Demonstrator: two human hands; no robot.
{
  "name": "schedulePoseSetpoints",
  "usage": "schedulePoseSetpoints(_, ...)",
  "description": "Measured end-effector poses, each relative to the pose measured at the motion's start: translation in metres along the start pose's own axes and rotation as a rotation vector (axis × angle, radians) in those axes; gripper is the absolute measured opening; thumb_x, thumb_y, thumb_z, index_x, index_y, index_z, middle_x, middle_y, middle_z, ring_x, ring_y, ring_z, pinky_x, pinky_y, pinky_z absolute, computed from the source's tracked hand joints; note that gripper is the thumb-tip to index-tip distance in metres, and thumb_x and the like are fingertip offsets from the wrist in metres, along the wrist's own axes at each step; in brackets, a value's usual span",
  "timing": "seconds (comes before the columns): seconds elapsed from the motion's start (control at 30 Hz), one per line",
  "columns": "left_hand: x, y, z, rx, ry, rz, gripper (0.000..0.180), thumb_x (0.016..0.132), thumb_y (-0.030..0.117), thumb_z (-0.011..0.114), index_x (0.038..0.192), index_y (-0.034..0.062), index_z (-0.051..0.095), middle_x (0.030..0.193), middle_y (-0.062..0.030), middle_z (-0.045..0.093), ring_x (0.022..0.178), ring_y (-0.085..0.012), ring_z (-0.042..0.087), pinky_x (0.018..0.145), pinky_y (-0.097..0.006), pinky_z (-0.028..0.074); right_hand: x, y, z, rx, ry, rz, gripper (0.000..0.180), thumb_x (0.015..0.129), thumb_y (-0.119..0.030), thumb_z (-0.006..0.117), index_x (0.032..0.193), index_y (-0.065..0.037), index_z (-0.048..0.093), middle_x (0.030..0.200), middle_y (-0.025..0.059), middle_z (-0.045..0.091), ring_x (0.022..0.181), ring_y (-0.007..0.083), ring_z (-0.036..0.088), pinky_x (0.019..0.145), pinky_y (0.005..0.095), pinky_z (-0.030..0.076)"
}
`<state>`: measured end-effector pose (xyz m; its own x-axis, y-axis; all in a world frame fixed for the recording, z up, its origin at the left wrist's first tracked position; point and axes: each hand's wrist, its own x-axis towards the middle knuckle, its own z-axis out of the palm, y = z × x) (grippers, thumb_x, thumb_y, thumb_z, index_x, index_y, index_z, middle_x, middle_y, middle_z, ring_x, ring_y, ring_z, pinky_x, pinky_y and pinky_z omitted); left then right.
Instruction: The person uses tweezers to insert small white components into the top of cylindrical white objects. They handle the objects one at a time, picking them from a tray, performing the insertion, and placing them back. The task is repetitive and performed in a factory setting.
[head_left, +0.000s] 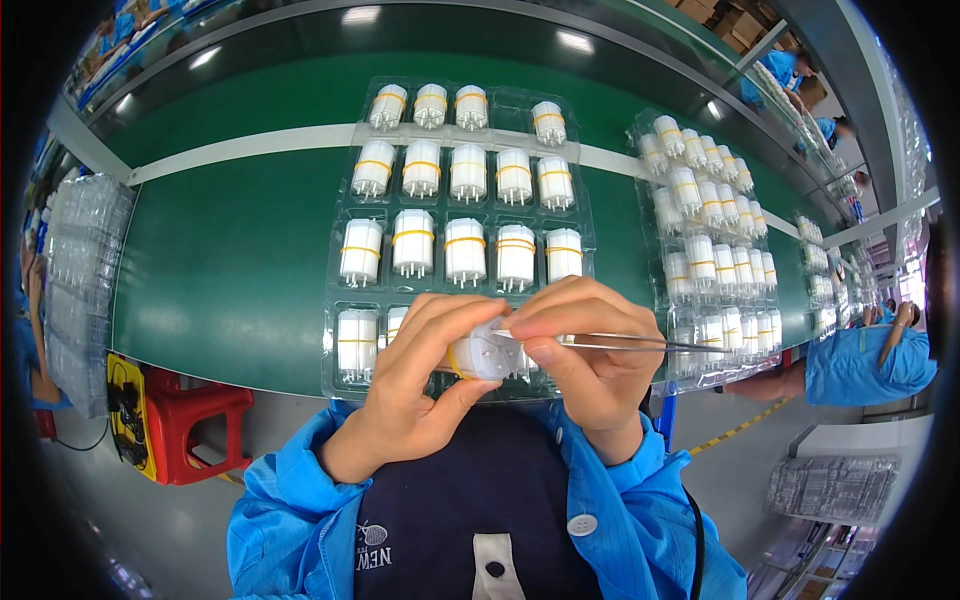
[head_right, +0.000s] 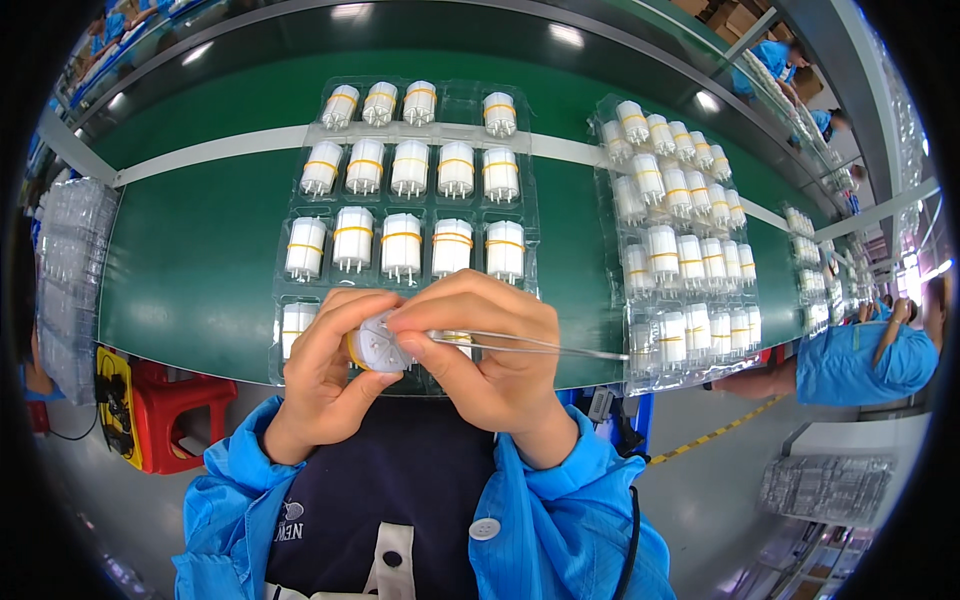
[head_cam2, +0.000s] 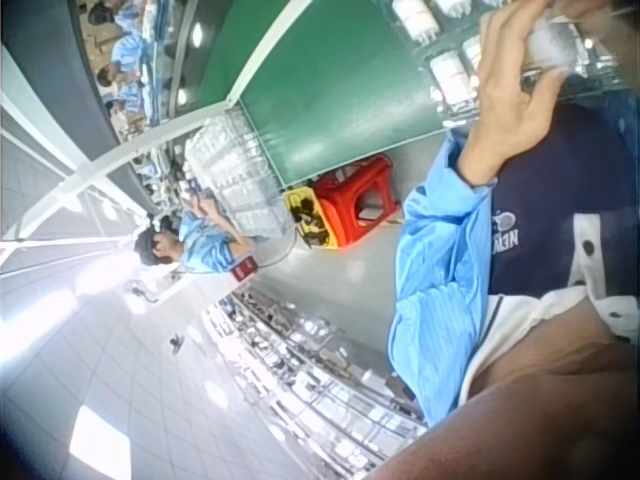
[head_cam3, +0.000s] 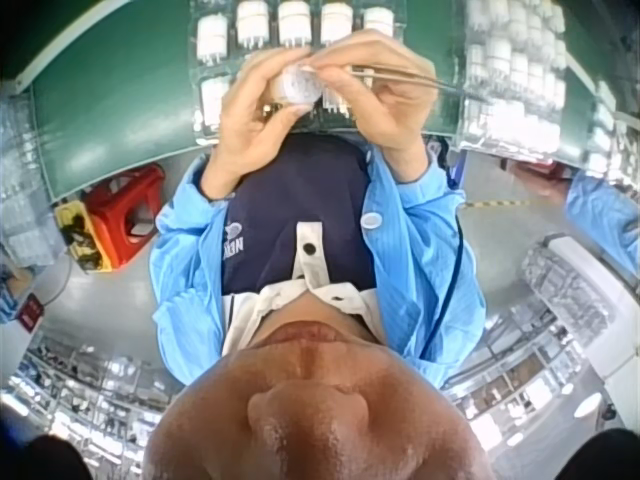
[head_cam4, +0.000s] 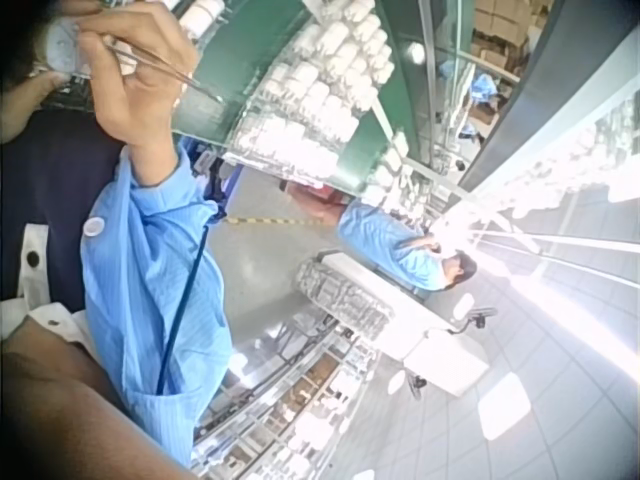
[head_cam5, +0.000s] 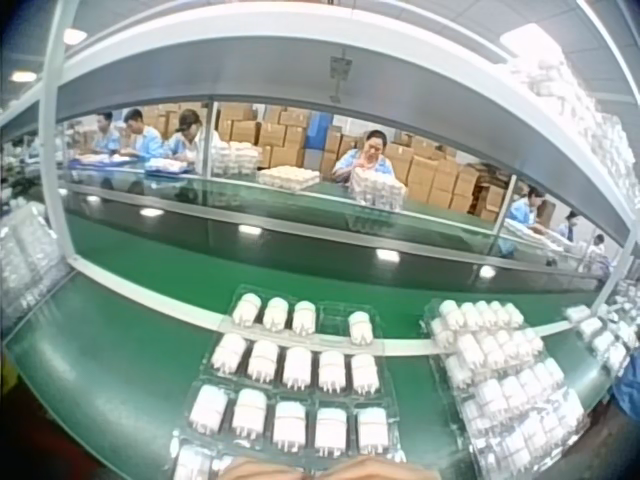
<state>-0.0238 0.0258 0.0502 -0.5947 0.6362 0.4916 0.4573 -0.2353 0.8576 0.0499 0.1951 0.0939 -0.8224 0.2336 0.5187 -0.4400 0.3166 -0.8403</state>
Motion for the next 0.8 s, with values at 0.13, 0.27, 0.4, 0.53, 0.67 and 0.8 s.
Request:
schedulePoseSetpoints(0.13,0.000,0.000,0.000,0.046,0.013,0.027,0.057,0.074,-0.001,0.076,0.127,-0.0049,0.056,0.122,-0.0193,0.062,0.106,-0.0351,0.059,0.091,-0.042,0.047,0.003,0.001,-0.001,-0.048,-0.055,-0.059,0.013,0.077,0.003,0.072,0.088,-0.002,0.074,0.083,0.0104,0.071,0.074,0.0207,0.068,0.064,0.0290,0.053)
schedulePoseSetpoints(0.27,0.001,0.000,0.000,0.137,0.005,0.051,0.058,0.072,-0.003,0.076,0.127,-0.0052,0.057,0.122,-0.0194,0.062,0.106,-0.0353,0.059,0.090,-0.042,0.047,0.009,-0.002,-0.002,-0.167,-0.118,-0.095,0.012,0.076,0.002,0.073,0.087,-0.003,0.074,0.083,0.0088,0.071,0.072,0.0215,0.067,0.062,0.0295,0.052)
schedulePoseSetpoints(0.4,0.001,-0.002,0.000,0.140,0.034,0.036,0.058,0.071,-0.004,0.076,0.126,-0.0047,0.057,0.122,-0.0194,0.062,0.106,-0.0353,0.059,0.089,-0.042,0.048,0.013,-0.005,-0.001,-0.290,-0.185,-0.138,0.014,0.076,0.001,0.073,0.090,-0.002,0.074,0.085,0.0099,0.071,0.073,0.0204,0.067,0.064,0.0296,0.052)
schedulePoseSetpoints(0.53,-0.001,-0.003,0.002,0.047,0.069,0.077,0.058,0.072,-0.005,0.075,0.126,-0.0029,0.057,0.122,-0.0189,0.063,0.107,-0.0350,0.059,0.091,-0.041,0.048,0.004,0.007,-0.006,0.124,-0.022,-0.017,0.019,0.078,-0.001,0.074,0.097,0.001,0.073,0.090,0.0139,0.070,0.081,0.0200,0.067,0.069,0.0304,0.052)
schedulePoseSetpoints(0.67,0.004,-0.008,0.005,0.060,0.130,0.079,0.059,0.071,-0.007,0.075,0.125,-0.0019,0.055,0.122,-0.0193,0.063,0.108,-0.0348,0.060,0.091,-0.040,0.050,-0.011,0.000,0.002,0.097,0.085,0.006,0.020,0.080,-0.003,0.076,0.099,0.002,0.073,0.096,0.0166,0.069,0.086,0.0219,0.067,0.072,0.0313,0.052)
schedulePoseSetpoints(0.8,-0.002,-0.014,0.014,0.040,0.201,0.109,0.059,0.069,-0.010,0.074,0.124,-0.0018,0.054,0.119,-0.0201,0.063,0.106,-0.0345,0.060,0.089,-0.039,0.051,-0.014,-0.003,0.014,0.021,0.094,0.001,0.017,0.082,-0.002,0.075,0.097,0.004,0.072,0.091,0.0165,0.070,0.080,0.0212,0.066,0.069,0.0302,0.053)
